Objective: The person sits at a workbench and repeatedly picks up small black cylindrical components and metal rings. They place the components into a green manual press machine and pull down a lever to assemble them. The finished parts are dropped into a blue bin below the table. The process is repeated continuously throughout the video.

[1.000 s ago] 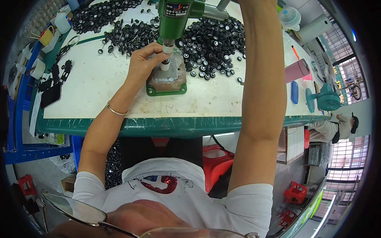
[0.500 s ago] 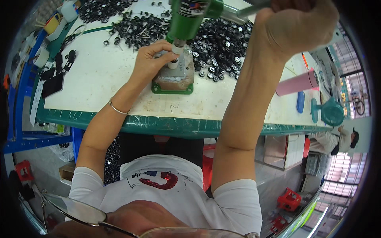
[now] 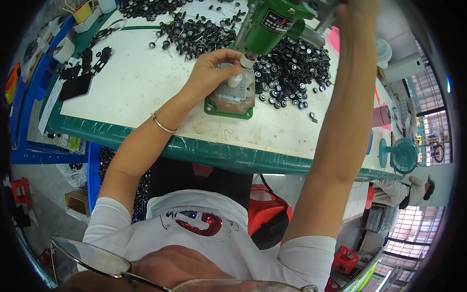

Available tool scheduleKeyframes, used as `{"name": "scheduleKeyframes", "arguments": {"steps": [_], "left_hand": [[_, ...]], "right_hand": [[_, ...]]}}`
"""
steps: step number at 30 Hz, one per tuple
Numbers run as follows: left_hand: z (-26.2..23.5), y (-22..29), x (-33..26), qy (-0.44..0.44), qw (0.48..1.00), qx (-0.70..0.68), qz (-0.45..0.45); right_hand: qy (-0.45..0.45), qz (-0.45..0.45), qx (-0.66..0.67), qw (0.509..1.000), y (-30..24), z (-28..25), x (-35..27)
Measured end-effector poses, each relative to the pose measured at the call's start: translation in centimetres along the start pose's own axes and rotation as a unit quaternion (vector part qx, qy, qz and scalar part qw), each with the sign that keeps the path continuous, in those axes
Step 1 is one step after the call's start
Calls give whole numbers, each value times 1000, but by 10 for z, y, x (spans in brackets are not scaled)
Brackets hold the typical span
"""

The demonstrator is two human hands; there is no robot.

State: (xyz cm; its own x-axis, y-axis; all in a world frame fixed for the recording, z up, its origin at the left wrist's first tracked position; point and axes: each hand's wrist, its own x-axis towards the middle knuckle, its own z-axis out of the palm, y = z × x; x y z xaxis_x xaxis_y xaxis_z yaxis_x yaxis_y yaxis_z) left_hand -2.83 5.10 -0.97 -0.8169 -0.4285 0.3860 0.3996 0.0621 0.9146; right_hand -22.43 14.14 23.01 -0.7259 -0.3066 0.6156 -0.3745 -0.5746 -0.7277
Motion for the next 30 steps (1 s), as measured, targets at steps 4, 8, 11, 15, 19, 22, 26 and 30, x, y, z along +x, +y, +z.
{"name": "scheduleKeyframes", "arguments": {"steps": [4, 8, 11, 15, 19, 22, 26, 30], "left_hand": [[-15, -14, 10, 14, 995, -89, -48], [-38, -9, 9, 85, 985, -124, -82], [-64, -16, 17, 119, 978, -144, -97], [-80, -19, 18, 140, 977, -8, -158], [-70, -33, 16, 82, 934, 339, -80], [-65, -40, 14, 55, 917, 395, -16], [-62, -40, 14, 83, 903, 422, 10], [-64, -43, 13, 91, 883, 461, 14]], "right_hand": [[0, 144, 40, 989, 17, 10, 10], [37, 133, 13, 990, 1, 34, -22], [89, 118, -52, 988, -5, 22, -44], [26, 91, -175, 980, 30, -68, -71], [-117, 195, -350, 909, 42, -113, -139], [-229, 206, -402, 862, 64, -119, -191], [-303, 106, -526, 787, 79, -124, -238], [-295, 40, -559, 774, 80, -118, -251]]}}
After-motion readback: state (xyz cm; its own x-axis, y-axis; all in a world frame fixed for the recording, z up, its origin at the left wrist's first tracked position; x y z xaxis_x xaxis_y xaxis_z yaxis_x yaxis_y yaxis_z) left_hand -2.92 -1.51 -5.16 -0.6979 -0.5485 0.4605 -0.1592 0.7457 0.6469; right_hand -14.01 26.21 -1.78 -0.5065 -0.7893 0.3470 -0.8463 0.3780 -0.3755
